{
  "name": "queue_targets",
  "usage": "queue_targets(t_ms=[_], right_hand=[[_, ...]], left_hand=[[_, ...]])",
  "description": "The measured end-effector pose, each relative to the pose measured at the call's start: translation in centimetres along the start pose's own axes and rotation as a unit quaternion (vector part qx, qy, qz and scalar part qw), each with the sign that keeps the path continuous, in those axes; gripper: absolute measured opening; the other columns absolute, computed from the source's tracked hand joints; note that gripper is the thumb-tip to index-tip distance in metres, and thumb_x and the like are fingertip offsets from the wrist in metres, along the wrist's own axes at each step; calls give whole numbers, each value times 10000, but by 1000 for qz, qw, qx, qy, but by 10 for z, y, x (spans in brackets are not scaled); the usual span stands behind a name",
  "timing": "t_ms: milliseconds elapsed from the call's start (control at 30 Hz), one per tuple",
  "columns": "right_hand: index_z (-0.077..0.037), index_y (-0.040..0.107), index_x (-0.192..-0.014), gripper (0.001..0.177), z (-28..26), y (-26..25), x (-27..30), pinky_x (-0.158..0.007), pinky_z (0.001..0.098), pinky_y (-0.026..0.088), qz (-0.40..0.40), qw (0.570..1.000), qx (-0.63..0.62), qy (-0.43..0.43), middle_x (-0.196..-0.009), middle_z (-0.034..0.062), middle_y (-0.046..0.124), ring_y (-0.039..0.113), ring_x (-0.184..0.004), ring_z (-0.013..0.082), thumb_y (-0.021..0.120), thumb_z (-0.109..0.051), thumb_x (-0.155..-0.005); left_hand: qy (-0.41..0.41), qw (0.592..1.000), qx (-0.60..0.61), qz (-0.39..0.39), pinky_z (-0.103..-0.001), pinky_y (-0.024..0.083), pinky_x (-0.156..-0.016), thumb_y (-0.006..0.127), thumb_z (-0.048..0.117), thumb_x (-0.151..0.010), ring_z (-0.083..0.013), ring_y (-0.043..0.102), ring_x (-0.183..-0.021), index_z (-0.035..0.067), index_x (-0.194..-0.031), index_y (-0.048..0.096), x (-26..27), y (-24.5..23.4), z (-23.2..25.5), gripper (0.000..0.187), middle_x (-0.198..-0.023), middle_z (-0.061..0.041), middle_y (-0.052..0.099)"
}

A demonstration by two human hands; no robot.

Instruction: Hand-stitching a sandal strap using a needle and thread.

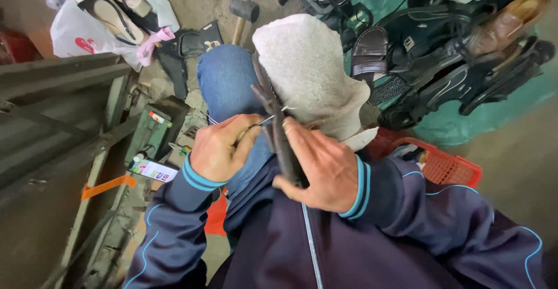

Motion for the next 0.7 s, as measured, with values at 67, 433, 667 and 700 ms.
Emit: queue_targets(t_ms=[67,433,667,700], right_hand=[[16,523,-1456,974,-6,-6,-6,-757,482,590,-67,997,-25,-10,-1346,227,640,717,-1021,376,755,-638,-772],[-10,710,-1193,315,56,-35,-30,-1100,515,452,86,978,188,-15,-1403,212,607,517,-1314,396,727,-263,-1006],[-124,756,-988,63,36,-7,-27,-1081,450,491,52,988,-144,-9,-1292,75,704,638,-1253,336,701,-147,-966],[-124,756,-988,63,31,-20,-30,-1081,450,491,50,988,-147,-9,-1292,75,704,638,-1253,336,701,-147,-966]], left_hand=[[-34,994,-91,-45,-391,567,-657,588,233,-985,-248,713,-732,266,-1078,717,9,0,-14,162,-731,44,648],[14,996,41,-80,-383,518,-810,483,204,-1084,-303,677,-882,40,-1143,621,1,16,-19,222,-987,-84,681],[-26,995,83,-50,-470,592,-660,572,169,-1044,-398,698,-752,99,-1025,683,4,15,-27,132,-840,-116,688],[-29,995,83,-50,-470,592,-660,572,169,-1044,-398,698,-752,99,-1025,683,4,14,-29,132,-840,-116,688]])
Point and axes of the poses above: each hand's wrist, its own x-axis away from the middle knuckle, its own y-axis out of the palm, z = x × y, the point moved 3 cm from there along -x, towards the middle knuckle
